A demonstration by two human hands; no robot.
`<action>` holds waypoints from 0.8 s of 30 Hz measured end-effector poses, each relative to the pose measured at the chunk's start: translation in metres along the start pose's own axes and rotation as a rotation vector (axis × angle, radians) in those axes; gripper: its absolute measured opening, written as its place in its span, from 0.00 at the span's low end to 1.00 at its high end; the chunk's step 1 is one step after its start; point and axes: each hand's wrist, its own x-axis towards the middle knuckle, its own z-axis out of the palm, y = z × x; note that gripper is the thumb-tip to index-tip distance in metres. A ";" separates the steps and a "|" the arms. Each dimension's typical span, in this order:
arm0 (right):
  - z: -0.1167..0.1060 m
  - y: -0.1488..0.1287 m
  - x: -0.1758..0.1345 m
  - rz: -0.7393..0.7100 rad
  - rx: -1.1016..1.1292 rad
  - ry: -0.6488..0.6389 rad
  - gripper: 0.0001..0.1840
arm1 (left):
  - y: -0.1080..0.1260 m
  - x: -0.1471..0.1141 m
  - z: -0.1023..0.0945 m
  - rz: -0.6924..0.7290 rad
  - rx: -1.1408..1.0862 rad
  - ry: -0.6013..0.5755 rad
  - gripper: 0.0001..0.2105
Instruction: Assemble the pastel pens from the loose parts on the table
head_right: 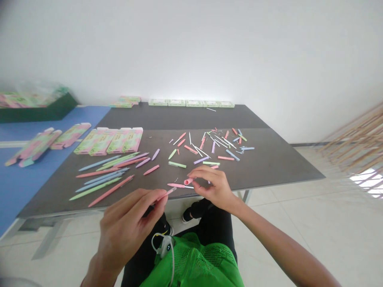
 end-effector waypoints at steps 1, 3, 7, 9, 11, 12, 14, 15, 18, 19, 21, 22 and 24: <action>0.000 0.000 -0.001 0.002 0.002 0.005 0.14 | 0.001 0.001 0.001 0.017 0.001 -0.001 0.07; 0.000 0.000 -0.001 0.001 0.006 0.016 0.13 | 0.004 0.001 0.002 0.043 0.000 -0.010 0.08; 0.001 -0.001 -0.002 0.002 0.017 0.019 0.12 | 0.008 0.005 0.005 0.062 0.039 -0.050 0.06; 0.001 -0.002 -0.001 0.002 0.023 0.018 0.13 | 0.008 0.008 0.006 0.073 0.064 -0.063 0.05; 0.001 -0.002 -0.001 0.003 0.028 0.019 0.13 | 0.008 0.011 0.008 0.083 0.072 -0.076 0.05; 0.001 -0.002 -0.001 0.002 0.029 0.019 0.13 | 0.008 0.013 0.009 0.087 0.074 -0.081 0.05; 0.001 -0.002 -0.002 -0.005 0.029 0.018 0.13 | 0.007 0.015 0.011 0.092 0.083 -0.095 0.04; 0.001 -0.002 -0.002 -0.010 0.028 0.017 0.13 | 0.007 0.016 0.011 0.093 0.090 -0.106 0.04; 0.001 -0.002 -0.003 -0.017 0.030 0.012 0.13 | 0.008 0.017 0.013 0.101 0.104 -0.142 0.04; 0.001 -0.001 -0.004 -0.013 0.033 0.010 0.12 | 0.008 0.017 0.013 0.102 0.109 -0.149 0.04; 0.001 -0.001 -0.005 0.000 0.038 0.009 0.12 | 0.009 0.017 0.013 0.103 0.124 -0.154 0.04; 0.001 -0.001 -0.005 0.008 0.039 0.009 0.12 | 0.010 0.017 0.013 0.103 0.135 -0.157 0.04; 0.001 -0.001 -0.005 0.016 0.034 0.008 0.12 | 0.010 0.019 0.013 0.108 0.161 -0.178 0.05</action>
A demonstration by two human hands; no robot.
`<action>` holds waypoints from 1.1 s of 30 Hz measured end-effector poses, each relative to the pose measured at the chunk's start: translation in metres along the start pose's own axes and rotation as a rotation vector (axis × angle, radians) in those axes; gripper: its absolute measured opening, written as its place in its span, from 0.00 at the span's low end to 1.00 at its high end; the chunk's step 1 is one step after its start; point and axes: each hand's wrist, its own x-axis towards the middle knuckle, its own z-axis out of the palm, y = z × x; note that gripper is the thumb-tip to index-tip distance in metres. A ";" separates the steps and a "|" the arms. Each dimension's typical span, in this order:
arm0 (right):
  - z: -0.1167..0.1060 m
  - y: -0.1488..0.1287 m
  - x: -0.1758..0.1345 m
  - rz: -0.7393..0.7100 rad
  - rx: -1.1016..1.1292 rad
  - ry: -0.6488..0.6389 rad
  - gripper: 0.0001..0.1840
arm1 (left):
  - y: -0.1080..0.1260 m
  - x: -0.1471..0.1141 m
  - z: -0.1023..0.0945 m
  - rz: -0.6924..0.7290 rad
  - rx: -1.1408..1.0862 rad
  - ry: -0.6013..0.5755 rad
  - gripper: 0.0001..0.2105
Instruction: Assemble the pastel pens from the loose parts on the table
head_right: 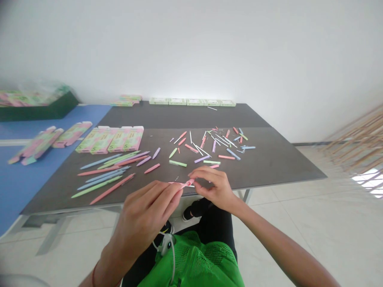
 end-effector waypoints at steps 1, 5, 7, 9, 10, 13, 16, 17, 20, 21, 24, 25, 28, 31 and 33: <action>0.000 0.000 0.000 -0.002 -0.004 -0.001 0.12 | 0.000 0.001 0.000 0.004 0.014 -0.016 0.05; -0.001 -0.001 0.002 -0.022 -0.032 -0.005 0.11 | -0.003 0.005 0.000 0.032 0.072 -0.080 0.05; -0.001 -0.001 0.003 -0.037 -0.048 -0.012 0.11 | -0.004 0.006 0.000 0.041 0.095 -0.112 0.05; -0.002 0.000 0.003 -0.054 -0.065 -0.025 0.12 | -0.005 0.008 0.001 0.038 0.116 -0.151 0.06; -0.002 0.001 0.003 -0.061 -0.074 -0.032 0.12 | -0.006 0.009 0.002 0.035 0.125 -0.169 0.06; -0.002 0.003 0.003 -0.062 -0.092 -0.039 0.13 | -0.007 0.012 0.005 0.030 0.126 -0.195 0.06; -0.002 0.005 0.003 -0.050 -0.077 -0.033 0.13 | -0.009 0.014 0.010 0.035 0.063 -0.161 0.04; -0.002 0.005 0.003 -0.047 -0.068 -0.029 0.12 | -0.010 0.015 0.013 0.037 0.029 -0.139 0.04; -0.002 0.003 0.003 -0.037 -0.038 -0.011 0.11 | -0.012 0.015 0.022 0.041 -0.089 -0.052 0.04; -0.001 0.002 0.004 -0.031 -0.028 -0.002 0.10 | -0.012 0.015 0.024 0.034 -0.125 -0.027 0.04; -0.001 0.000 0.005 -0.015 -0.001 0.020 0.09 | -0.013 0.015 0.030 -0.008 -0.189 0.022 0.06; -0.001 0.000 0.005 -0.011 0.004 0.022 0.08 | -0.013 0.016 0.031 -0.024 -0.197 0.032 0.06; -0.001 -0.001 0.006 -0.007 0.012 0.024 0.07 | -0.012 0.016 0.031 -0.048 -0.206 0.062 0.04; 0.000 -0.002 0.006 -0.007 0.006 0.034 0.07 | -0.011 0.017 0.030 -0.047 -0.207 0.075 0.03; 0.000 -0.003 0.006 -0.008 0.006 0.037 0.07 | -0.011 0.017 0.030 -0.044 -0.211 0.071 0.02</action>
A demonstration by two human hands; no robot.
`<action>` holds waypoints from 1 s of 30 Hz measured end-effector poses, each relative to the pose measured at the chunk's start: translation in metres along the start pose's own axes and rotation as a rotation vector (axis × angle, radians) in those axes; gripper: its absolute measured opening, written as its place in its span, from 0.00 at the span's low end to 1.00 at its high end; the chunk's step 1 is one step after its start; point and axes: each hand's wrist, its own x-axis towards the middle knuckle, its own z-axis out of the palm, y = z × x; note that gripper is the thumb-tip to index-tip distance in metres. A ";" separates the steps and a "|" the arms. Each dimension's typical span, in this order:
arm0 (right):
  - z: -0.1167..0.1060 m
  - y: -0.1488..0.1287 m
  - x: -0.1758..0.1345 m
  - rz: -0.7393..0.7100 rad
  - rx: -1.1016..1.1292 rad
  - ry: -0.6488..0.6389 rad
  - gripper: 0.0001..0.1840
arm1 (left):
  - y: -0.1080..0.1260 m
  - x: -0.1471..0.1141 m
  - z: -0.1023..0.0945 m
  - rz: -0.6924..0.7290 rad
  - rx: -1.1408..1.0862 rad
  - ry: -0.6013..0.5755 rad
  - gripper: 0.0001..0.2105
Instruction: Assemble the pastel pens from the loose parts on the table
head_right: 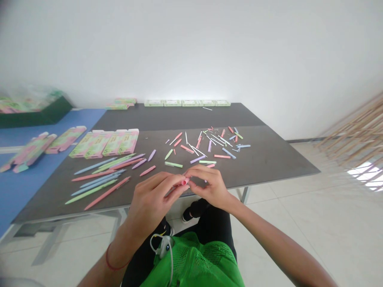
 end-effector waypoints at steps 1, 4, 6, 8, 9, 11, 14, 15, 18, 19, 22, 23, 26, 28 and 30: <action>0.000 0.000 0.000 -0.002 0.004 0.000 0.08 | 0.000 0.000 0.000 0.000 -0.003 -0.002 0.02; 0.000 0.001 0.000 -0.013 0.015 -0.001 0.09 | 0.000 0.000 -0.001 0.000 -0.006 0.003 0.02; 0.000 0.002 0.000 -0.024 0.013 0.002 0.10 | 0.000 0.001 -0.002 -0.002 0.001 0.005 0.01; 0.000 0.002 0.000 -0.033 -0.003 0.010 0.10 | 0.000 0.002 -0.003 -0.005 0.011 0.003 0.01; 0.000 0.002 0.001 -0.039 -0.012 0.016 0.10 | 0.000 0.002 -0.003 -0.007 0.012 0.002 0.01; -0.001 0.001 0.001 -0.047 -0.027 0.025 0.10 | 0.000 0.002 -0.003 -0.009 0.009 0.002 0.01; -0.001 -0.001 0.001 -0.060 -0.027 0.019 0.14 | 0.000 0.001 0.000 -0.017 0.000 -0.002 0.01; -0.001 -0.002 0.001 -0.071 -0.021 0.016 0.16 | 0.000 0.001 0.001 -0.021 0.000 -0.006 0.01; -0.001 -0.004 0.000 -0.108 -0.008 0.034 0.14 | 0.000 0.002 0.002 -0.033 -0.010 -0.014 0.02; -0.001 -0.005 -0.001 -0.111 -0.011 0.047 0.13 | -0.001 0.002 0.001 -0.033 -0.027 -0.021 0.02; -0.005 -0.006 -0.003 -0.080 -0.046 0.081 0.13 | -0.013 -0.001 -0.006 -0.064 -0.075 -0.059 0.08; -0.007 -0.006 -0.004 -0.060 -0.063 0.089 0.13 | -0.020 -0.004 -0.009 -0.093 -0.059 -0.077 0.10; -0.016 -0.006 -0.008 0.007 -0.114 0.113 0.12 | -0.048 -0.016 -0.013 -0.197 0.147 -0.160 0.12; -0.022 -0.004 -0.011 0.035 -0.137 0.125 0.12 | -0.065 -0.025 -0.010 -0.174 0.239 -0.245 0.13; -0.025 -0.003 -0.014 0.046 -0.151 0.126 0.12 | -0.075 -0.032 -0.003 -0.129 0.247 -0.317 0.13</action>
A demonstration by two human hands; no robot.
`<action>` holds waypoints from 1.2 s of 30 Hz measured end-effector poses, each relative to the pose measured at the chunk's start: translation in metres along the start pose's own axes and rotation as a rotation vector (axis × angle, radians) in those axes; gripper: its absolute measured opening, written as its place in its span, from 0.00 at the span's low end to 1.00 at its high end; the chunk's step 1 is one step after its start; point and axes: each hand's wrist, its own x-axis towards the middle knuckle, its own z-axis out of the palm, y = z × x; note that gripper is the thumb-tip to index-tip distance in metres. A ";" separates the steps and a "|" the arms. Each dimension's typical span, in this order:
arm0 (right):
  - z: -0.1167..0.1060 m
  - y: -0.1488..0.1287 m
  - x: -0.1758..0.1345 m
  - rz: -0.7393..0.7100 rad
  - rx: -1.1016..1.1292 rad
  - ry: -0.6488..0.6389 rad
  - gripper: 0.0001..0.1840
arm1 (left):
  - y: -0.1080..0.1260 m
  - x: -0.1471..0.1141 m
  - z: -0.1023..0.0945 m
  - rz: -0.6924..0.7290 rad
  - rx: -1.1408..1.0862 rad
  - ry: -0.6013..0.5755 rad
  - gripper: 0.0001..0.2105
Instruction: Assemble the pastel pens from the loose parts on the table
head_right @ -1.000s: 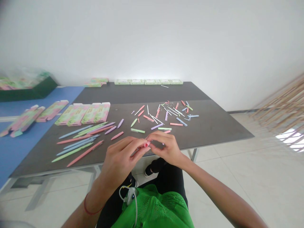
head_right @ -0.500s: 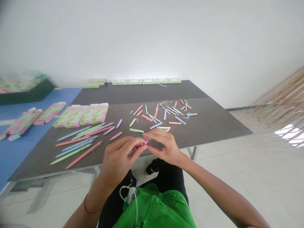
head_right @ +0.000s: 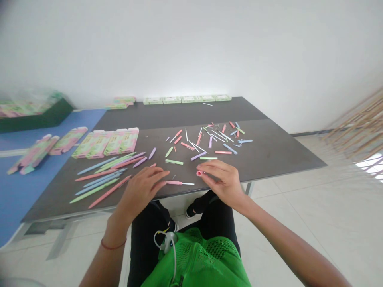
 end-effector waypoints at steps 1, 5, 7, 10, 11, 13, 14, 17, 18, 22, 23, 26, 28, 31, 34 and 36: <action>-0.001 0.001 -0.001 0.000 -0.006 -0.002 0.12 | -0.001 0.000 0.006 0.014 0.000 -0.019 0.13; -0.001 0.000 -0.004 -0.026 -0.027 -0.016 0.13 | 0.004 0.004 0.022 0.037 0.034 -0.060 0.09; -0.001 -0.001 -0.004 -0.034 -0.029 -0.027 0.13 | 0.006 0.007 0.027 0.038 0.059 -0.075 0.05; -0.002 -0.002 -0.005 -0.030 -0.026 -0.039 0.13 | 0.004 0.008 0.032 0.043 0.072 -0.091 0.03; -0.003 -0.002 -0.005 -0.028 -0.026 -0.043 0.13 | 0.003 0.008 0.033 0.051 0.070 -0.091 0.03; -0.003 -0.001 -0.006 -0.025 -0.028 -0.054 0.13 | 0.003 0.008 0.032 0.065 0.054 -0.079 0.03; -0.004 0.000 -0.006 -0.024 -0.031 -0.063 0.13 | 0.003 0.008 0.031 0.069 0.040 -0.070 0.03; -0.005 0.005 -0.007 -0.019 -0.048 -0.086 0.13 | 0.007 0.007 0.025 0.036 -0.012 -0.049 0.05; -0.006 0.007 -0.008 -0.018 -0.055 -0.094 0.12 | 0.009 0.007 0.022 0.012 -0.023 -0.052 0.05; -0.008 0.014 -0.010 -0.019 -0.098 -0.122 0.11 | 0.015 0.004 0.011 -0.052 -0.071 -0.046 0.04; -0.008 0.015 -0.010 -0.022 -0.112 -0.132 0.11 | 0.016 0.003 0.009 -0.052 -0.103 -0.025 0.03; -0.010 0.016 -0.011 -0.037 -0.152 -0.159 0.11 | 0.018 0.001 0.002 -0.036 -0.221 0.099 0.03; -0.011 0.016 -0.010 -0.049 -0.178 -0.169 0.12 | 0.019 0.000 -0.002 -0.017 -0.274 0.190 0.03; -0.010 0.015 -0.009 -0.057 -0.198 -0.186 0.13 | 0.024 0.000 -0.008 0.023 -0.312 0.247 0.04; -0.010 0.014 -0.009 -0.049 -0.201 -0.204 0.14 | 0.032 -0.001 -0.015 0.055 -0.329 0.262 0.04; -0.009 0.014 -0.009 -0.043 -0.202 -0.215 0.14 | 0.037 -0.003 -0.018 0.061 -0.340 0.270 0.05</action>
